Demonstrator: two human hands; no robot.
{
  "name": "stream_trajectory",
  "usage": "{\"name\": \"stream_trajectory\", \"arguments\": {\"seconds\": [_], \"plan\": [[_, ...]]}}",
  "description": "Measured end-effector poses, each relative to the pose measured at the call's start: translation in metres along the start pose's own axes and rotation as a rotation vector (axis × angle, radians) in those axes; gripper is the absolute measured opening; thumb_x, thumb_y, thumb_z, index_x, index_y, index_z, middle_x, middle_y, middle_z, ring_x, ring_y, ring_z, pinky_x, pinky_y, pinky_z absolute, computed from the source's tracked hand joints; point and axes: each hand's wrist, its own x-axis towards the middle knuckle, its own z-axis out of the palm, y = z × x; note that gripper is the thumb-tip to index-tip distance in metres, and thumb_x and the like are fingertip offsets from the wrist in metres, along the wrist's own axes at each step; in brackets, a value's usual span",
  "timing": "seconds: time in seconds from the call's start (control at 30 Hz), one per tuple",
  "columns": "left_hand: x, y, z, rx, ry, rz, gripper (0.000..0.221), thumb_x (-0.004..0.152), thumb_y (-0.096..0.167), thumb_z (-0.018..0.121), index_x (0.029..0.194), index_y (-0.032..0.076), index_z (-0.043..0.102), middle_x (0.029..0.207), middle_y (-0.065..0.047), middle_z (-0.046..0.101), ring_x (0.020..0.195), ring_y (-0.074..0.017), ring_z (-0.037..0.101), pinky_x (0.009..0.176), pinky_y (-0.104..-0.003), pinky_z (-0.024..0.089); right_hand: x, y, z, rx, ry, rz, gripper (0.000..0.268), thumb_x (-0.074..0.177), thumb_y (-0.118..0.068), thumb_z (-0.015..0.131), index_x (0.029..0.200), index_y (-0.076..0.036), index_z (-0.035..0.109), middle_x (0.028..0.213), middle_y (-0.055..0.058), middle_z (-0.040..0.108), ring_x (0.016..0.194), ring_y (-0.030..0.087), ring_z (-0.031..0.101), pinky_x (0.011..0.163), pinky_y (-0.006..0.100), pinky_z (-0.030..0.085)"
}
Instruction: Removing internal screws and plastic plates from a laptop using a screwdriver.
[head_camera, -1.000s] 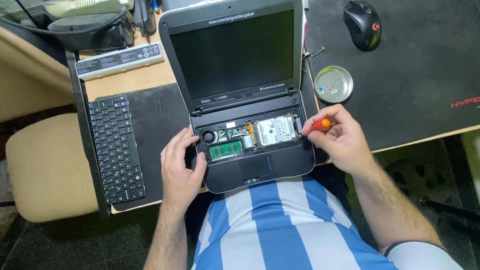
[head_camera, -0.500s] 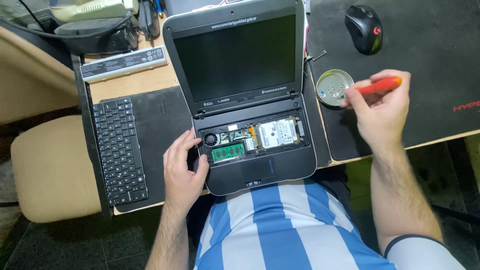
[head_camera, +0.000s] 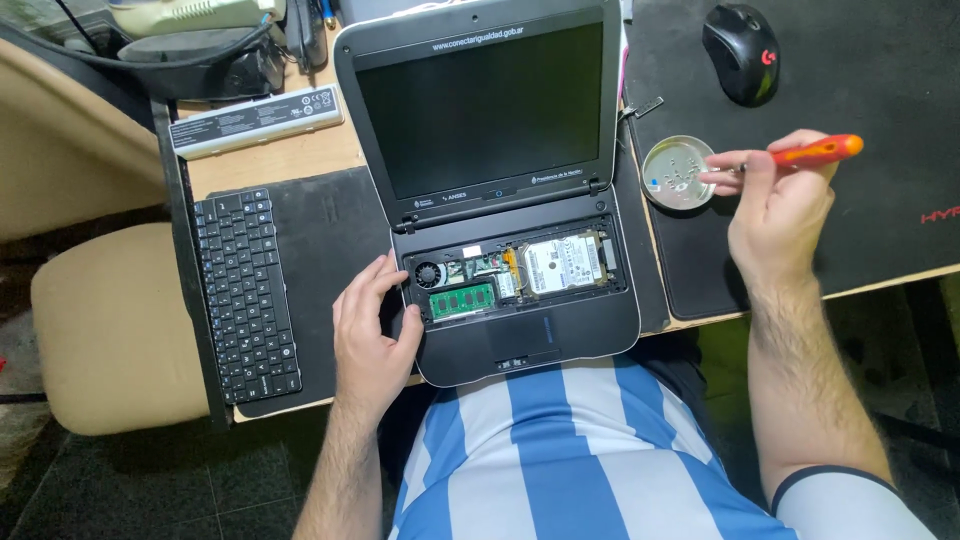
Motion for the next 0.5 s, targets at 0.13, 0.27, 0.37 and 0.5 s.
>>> {"name": "stream_trajectory", "arguments": {"seconds": [0.13,0.27,0.37,0.5], "plan": [[0.000,-0.002,-0.002,-0.026,-0.018,-0.045,0.043,0.108,0.016,0.073,0.151,0.016,0.074,0.173,-0.010,0.075,0.167,-0.0305,0.062,0.138,-0.057,0.040,-0.019,-0.021,0.002,-0.072,0.025,-0.046,0.034,0.150,-0.018,0.039,0.140,0.012,0.052,0.116,0.031,0.085,0.097,0.038,0.085,0.090,0.042,0.069],[0.000,-0.001,-0.007,-0.094,-0.053,-0.113,0.055,0.101,0.014,0.077,0.156,0.018,0.073,0.176,-0.009,0.073,0.166,-0.0320,0.061,0.136,-0.057,0.043,-0.046,-0.065,0.025,0.008,-0.178,0.283,0.067,0.135,-0.053,0.036,0.139,0.006,0.067,0.132,0.022,0.085,0.109,0.033,0.086,0.100,0.044,0.070],[0.000,0.001,-0.012,-0.178,-0.061,-0.153,0.055,0.098,0.005,0.082,0.152,0.017,0.074,0.173,-0.012,0.074,0.167,-0.0369,0.059,0.137,-0.062,0.041,-0.063,-0.075,0.037,0.117,-0.258,0.380,0.029,0.124,-0.024,0.059,0.134,0.002,0.050,0.155,0.031,0.080,0.135,0.046,0.082,0.113,0.056,0.068],[-0.001,-0.003,-0.014,-0.296,-0.078,-0.207,0.054,0.095,-0.004,0.089,0.143,0.016,0.075,0.170,-0.013,0.076,0.171,-0.0399,0.056,0.140,-0.066,0.036,-0.082,-0.035,0.046,0.374,-0.210,0.430,0.040,0.112,0.009,0.076,0.114,-0.008,0.040,0.170,0.038,0.069,0.155,0.056,0.069,0.123,0.060,0.063]]}}
